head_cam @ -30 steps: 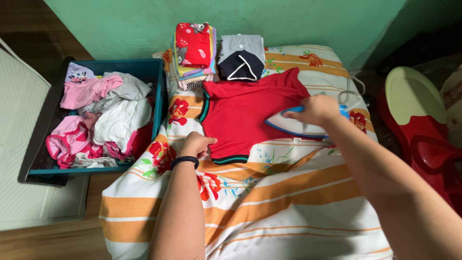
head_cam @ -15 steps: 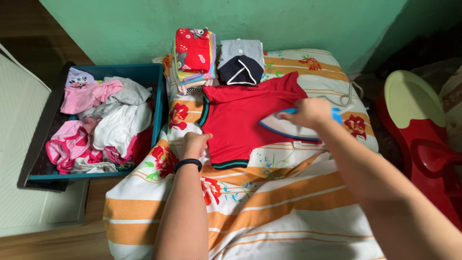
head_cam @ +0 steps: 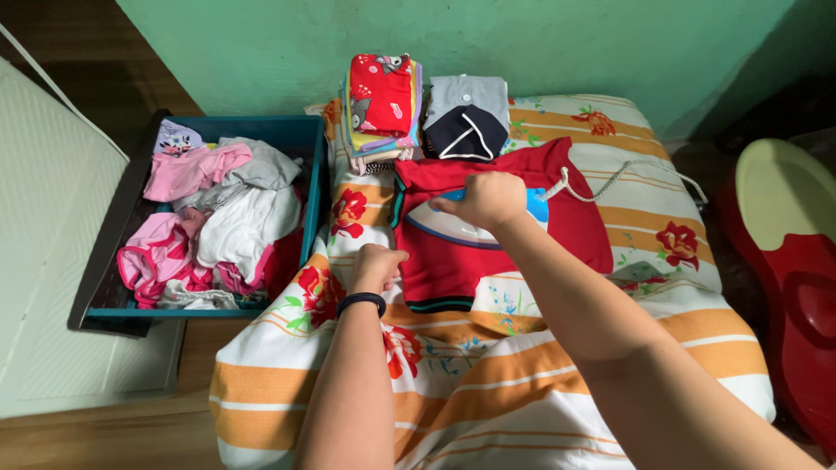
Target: The person irons a red shirt on a bed using a blue and white iron, then folds the shirt into a rectangle and irons it again before placing it on a stack of folded clothes.
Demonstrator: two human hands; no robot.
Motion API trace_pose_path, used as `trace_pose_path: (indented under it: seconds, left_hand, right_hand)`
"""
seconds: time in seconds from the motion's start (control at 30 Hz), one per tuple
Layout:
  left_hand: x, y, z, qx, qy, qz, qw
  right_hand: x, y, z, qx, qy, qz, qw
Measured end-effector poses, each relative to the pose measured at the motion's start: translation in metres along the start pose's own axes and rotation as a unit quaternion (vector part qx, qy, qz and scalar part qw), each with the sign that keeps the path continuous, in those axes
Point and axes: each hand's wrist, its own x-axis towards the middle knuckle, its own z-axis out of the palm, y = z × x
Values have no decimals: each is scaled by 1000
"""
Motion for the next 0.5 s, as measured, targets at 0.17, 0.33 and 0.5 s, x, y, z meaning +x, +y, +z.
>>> trace_pose_path:
  seconds: [0.17, 0.33, 0.5]
  left_hand:
    - [13, -8, 0, 7, -17, -3, 1000]
    - [22, -11, -2, -16, -62, 9, 998]
    - [18, -10, -3, -12, -57, 3, 998]
  right_hand:
    - [0, 10, 5, -30, 8, -40, 999]
    - [-3, 24, 4, -39, 9, -24, 999]
    - [4, 16, -4, -25, -27, 74, 997]
